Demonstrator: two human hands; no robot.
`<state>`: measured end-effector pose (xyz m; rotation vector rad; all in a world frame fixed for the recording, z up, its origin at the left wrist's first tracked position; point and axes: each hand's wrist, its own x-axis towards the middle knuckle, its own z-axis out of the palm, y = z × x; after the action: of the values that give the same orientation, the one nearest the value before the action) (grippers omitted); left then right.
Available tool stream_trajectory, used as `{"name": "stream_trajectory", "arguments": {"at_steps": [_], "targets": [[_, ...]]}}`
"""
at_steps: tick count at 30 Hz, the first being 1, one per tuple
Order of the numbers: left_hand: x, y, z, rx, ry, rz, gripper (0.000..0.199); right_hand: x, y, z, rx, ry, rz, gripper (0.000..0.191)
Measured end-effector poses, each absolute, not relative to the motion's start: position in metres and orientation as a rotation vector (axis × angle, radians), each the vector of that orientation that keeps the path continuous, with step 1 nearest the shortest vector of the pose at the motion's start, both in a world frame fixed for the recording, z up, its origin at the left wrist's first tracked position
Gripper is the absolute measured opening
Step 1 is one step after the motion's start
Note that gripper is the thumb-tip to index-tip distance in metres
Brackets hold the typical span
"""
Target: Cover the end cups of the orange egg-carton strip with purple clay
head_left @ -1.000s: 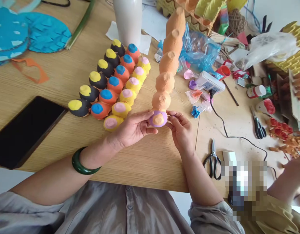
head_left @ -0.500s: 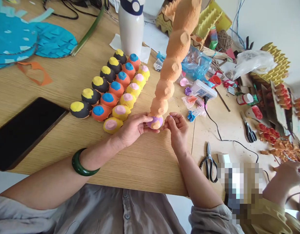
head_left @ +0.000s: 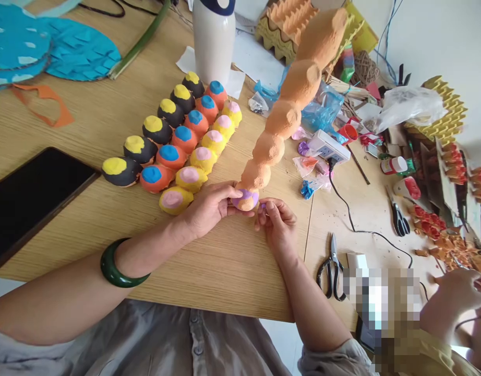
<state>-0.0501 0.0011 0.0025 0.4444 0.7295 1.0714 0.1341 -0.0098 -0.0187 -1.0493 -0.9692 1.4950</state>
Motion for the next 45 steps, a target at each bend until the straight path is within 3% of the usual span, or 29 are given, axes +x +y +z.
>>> {"name": "stream_trajectory", "arguments": {"at_steps": [6,9,27,39,45], "targets": [[-0.05,0.001,0.003,0.431,0.71,1.075,0.011,0.139,-0.008,-0.017,-1.116,-0.973,1.466,0.027],[-0.05,0.0,0.002,0.431,0.71,1.056,0.01,0.14,-0.01,-0.017,-1.166,-0.99,1.445,0.036],[-0.048,-0.01,0.006,0.661,0.691,0.993,0.021,0.14,-0.026,0.005,-1.07,-1.283,1.134,0.008],[-0.047,-0.014,0.009,0.815,0.851,0.922,0.022,0.137,-0.033,-0.002,-1.073,-1.462,1.061,0.005],[-0.046,-0.014,0.005,0.872,0.921,0.933,0.031,0.138,-0.031,-0.008,-1.025,-1.554,1.049,0.015]]}}
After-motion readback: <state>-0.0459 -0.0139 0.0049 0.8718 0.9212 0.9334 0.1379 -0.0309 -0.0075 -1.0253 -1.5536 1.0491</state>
